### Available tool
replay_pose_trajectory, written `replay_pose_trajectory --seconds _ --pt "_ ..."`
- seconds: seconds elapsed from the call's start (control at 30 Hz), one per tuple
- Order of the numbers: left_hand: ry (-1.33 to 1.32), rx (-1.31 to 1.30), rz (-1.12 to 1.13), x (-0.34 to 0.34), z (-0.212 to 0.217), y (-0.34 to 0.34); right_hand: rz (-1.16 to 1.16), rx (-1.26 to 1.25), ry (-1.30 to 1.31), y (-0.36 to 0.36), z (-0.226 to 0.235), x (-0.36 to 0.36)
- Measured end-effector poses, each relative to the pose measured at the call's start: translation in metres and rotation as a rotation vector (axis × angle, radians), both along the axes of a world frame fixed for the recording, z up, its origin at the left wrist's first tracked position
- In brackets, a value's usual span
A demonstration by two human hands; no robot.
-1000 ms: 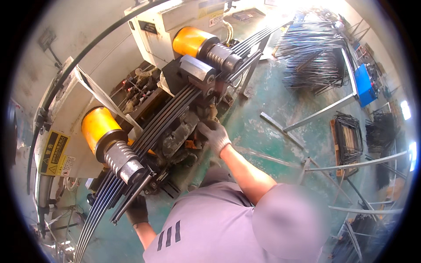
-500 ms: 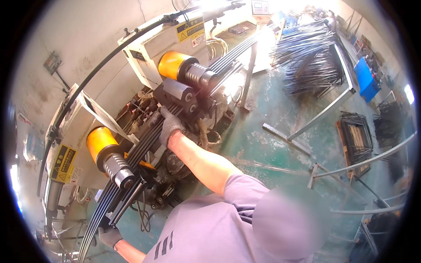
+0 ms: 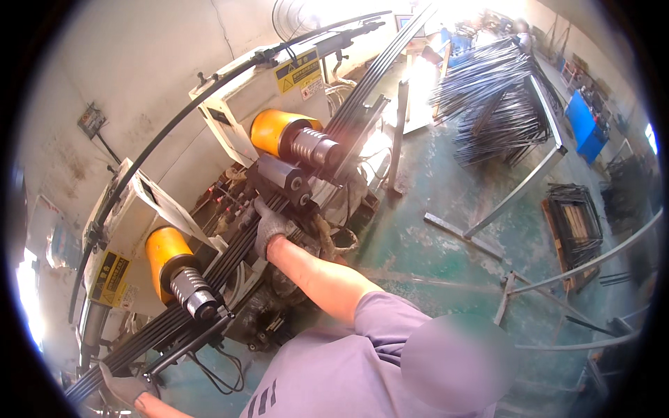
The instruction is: The person repeatedly picks up bundles of long metal rods from a rack, feeds them into a yellow and white bending machine, and removes the bent rods. They then place the finished rods onto a metal stand. This cycle is performed continuously throughout the video.
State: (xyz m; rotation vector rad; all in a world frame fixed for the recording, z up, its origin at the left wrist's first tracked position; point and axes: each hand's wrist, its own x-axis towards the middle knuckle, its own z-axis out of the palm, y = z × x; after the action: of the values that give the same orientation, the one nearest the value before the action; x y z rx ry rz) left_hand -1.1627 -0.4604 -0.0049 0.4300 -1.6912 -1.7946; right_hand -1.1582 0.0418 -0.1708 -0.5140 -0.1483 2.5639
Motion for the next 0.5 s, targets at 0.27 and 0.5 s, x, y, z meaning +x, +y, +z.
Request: replay_pose_trajectory --seconds 0.27,0.5 --pt "-0.031 -0.245 -0.161 -0.021 0.107 0.016 0.013 -0.006 0.010 0.001 0.007 0.006" --pt "0.234 -0.322 -0.292 -0.026 0.149 0.103 0.016 0.005 0.046 -0.001 0.005 0.005"
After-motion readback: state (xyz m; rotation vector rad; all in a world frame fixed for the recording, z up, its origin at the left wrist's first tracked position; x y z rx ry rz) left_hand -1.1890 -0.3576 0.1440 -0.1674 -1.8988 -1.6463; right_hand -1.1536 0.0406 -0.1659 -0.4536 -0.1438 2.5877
